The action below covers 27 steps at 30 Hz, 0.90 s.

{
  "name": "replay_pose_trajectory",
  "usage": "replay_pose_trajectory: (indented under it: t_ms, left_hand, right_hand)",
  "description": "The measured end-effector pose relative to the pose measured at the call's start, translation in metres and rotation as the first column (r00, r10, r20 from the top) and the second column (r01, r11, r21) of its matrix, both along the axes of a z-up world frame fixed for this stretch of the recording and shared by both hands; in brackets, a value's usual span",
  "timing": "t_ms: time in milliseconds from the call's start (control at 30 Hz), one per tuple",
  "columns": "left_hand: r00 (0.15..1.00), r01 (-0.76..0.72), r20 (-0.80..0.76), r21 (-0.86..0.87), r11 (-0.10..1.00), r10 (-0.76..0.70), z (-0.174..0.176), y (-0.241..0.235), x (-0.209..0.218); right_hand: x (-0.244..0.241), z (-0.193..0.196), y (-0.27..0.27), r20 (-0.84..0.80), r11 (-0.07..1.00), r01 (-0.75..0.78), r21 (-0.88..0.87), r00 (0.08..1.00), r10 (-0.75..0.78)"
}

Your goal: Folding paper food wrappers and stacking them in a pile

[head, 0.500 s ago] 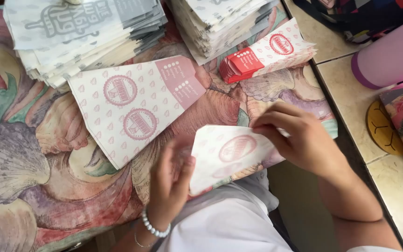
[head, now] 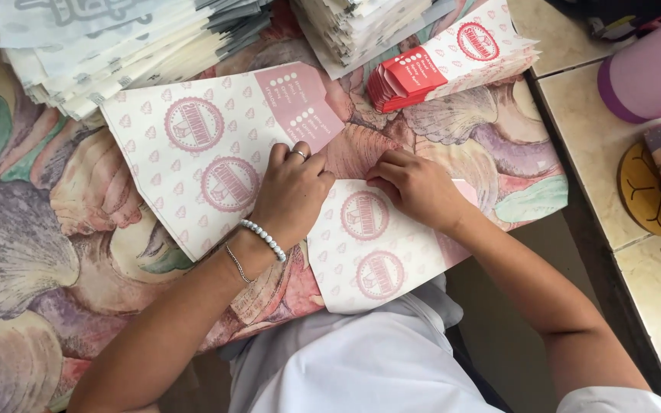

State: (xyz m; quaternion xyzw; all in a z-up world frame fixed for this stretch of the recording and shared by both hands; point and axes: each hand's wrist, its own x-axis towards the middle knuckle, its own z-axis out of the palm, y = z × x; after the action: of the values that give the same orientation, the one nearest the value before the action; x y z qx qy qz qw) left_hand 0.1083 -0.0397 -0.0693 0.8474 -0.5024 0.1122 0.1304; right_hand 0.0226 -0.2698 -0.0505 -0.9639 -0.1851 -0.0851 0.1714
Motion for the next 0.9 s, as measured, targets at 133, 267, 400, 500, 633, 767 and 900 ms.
replay_pose_trajectory:
  t_ms: [133,267,400,500,633,767,900]
  left_hand:
    - [1.000,0.009,0.010,0.000,1.000,-0.009,-0.004,0.003,0.002]
    - [0.997,0.061,0.040,0.025,0.998,-0.062,0.001,0.008,0.005]
    - [0.994,0.101,0.039,0.025,0.995,-0.102,0.006,0.010,0.008]
    - [0.997,0.066,0.045,-0.051,0.997,-0.064,0.014,0.017,0.002]
    - [0.997,-0.014,0.070,-0.079,0.997,0.020,0.038,0.058,-0.015]
    - [0.924,-0.383,-0.119,-0.251,0.889,0.364,0.059,0.108,-0.040]
    - [0.720,-0.670,-0.320,-0.092,0.736,0.616,0.055,0.138,-0.054]
  right_hand:
    - [-0.004,0.010,0.002,0.051,0.996,-0.029,-0.088,0.998,0.033]
    - [-0.003,0.020,0.002,-0.016,0.984,-0.077,-0.161,0.997,0.075]
    - [0.007,0.029,0.001,-0.134,0.988,-0.105,-0.116,0.987,0.089]
    - [0.007,0.038,0.002,-0.180,0.993,-0.071,-0.092,0.982,0.054]
    - [0.007,0.029,-0.009,-0.190,0.994,-0.079,-0.079,0.980,0.063]
    - [0.014,0.014,-0.030,-0.077,0.989,-0.002,-0.147,0.997,-0.009]
    - [0.029,0.027,-0.027,-0.159,0.999,-0.013,-0.053,0.987,0.004]
